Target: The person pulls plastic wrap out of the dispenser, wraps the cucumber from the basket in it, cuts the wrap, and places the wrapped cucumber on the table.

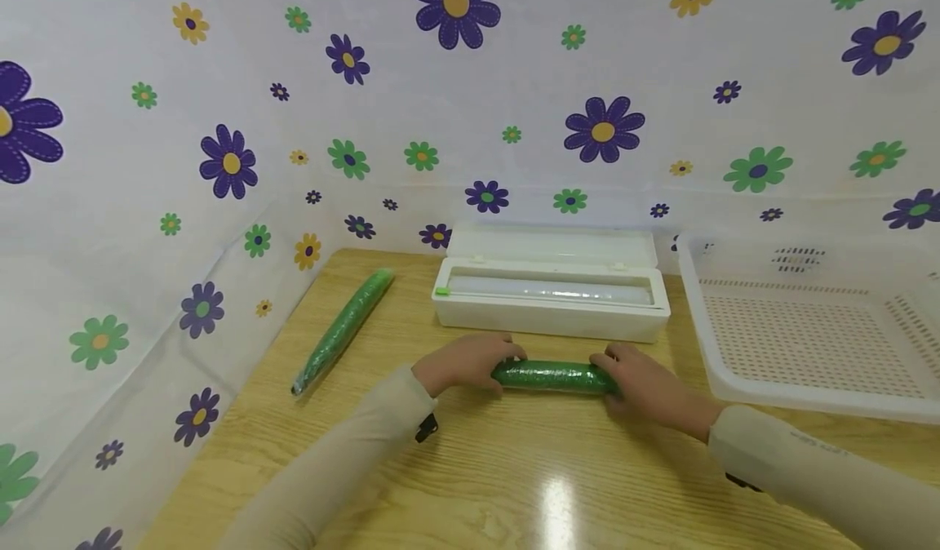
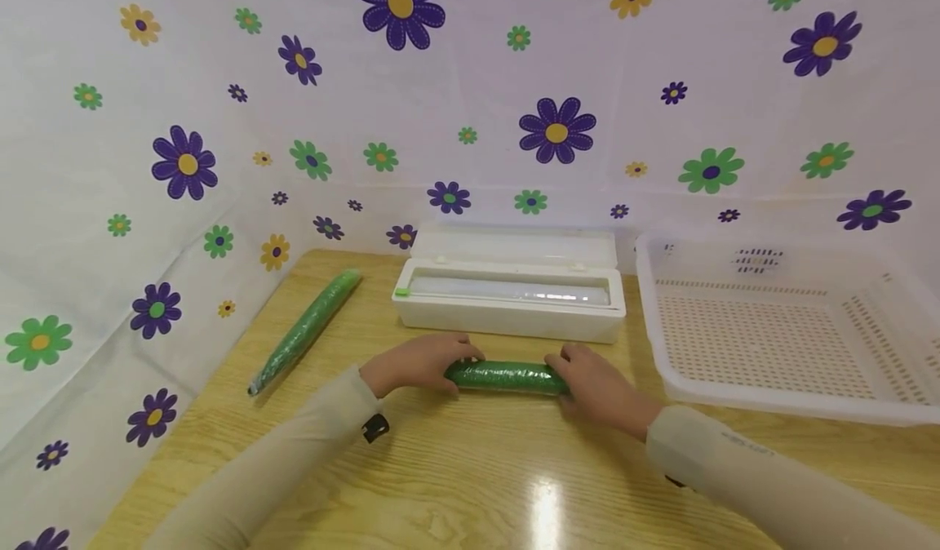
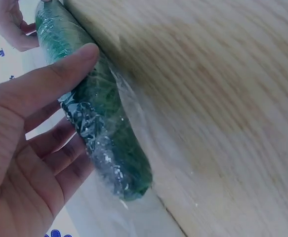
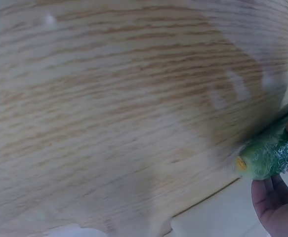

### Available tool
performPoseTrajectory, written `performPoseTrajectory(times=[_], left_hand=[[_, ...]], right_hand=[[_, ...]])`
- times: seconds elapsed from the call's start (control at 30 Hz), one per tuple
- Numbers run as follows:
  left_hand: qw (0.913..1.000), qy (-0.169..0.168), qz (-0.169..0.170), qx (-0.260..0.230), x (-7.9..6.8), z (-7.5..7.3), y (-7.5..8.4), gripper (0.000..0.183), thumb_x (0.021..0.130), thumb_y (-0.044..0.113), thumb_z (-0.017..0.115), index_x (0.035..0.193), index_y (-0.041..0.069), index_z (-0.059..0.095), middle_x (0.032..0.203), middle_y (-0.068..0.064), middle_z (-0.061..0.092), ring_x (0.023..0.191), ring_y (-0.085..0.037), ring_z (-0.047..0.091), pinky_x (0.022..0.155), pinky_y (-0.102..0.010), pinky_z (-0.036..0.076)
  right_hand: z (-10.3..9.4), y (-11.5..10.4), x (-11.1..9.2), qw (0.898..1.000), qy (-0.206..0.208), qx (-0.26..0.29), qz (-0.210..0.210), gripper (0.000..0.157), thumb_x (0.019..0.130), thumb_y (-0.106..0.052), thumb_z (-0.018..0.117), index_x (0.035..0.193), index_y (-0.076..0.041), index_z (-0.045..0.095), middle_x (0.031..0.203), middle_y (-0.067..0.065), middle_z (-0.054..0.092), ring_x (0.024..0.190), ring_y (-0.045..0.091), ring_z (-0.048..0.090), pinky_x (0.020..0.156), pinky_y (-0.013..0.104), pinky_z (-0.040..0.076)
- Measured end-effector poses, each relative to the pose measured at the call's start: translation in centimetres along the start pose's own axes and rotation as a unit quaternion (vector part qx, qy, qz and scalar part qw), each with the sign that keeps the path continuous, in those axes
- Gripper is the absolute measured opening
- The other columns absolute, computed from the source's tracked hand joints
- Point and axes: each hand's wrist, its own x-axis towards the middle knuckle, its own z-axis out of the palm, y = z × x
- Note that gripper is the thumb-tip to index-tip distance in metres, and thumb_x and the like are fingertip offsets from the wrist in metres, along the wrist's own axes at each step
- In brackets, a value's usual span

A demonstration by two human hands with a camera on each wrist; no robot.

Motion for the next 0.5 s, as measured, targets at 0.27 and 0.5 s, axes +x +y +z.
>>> performPoseTrajectory(times=[0.27,0.5], left_hand=[[0.9989,-0.011,0.01,-0.044,0.0,-0.05,-0.37,0.053,0.075,0.018,0.079,0.123,0.004,0.06,0.119,-0.006,0.065,0.102,-0.016,0.063,0.09,-0.027,0.05],[0.9942,-0.044,0.021,-0.096,-0.22,-0.37,-0.03,0.052,0.077,0.015,0.077,0.124,0.004,0.059,0.114,-0.009,0.067,0.102,-0.019,0.064,0.086,-0.026,0.052]], right_hand=[[-0.99,0.02,0.33,0.998,-0.052,0.033,0.004,0.044,0.074,-0.011,0.074,0.113,0.001,0.058,0.094,0.009,0.055,0.078,0.013,0.048,0.065,0.029,0.047],[-0.52,-0.6,0.64,0.999,-0.042,-0.002,-0.014,0.053,0.073,-0.025,0.08,0.114,0.001,0.057,0.099,0.01,0.055,0.085,0.019,0.054,0.075,0.037,0.05]])
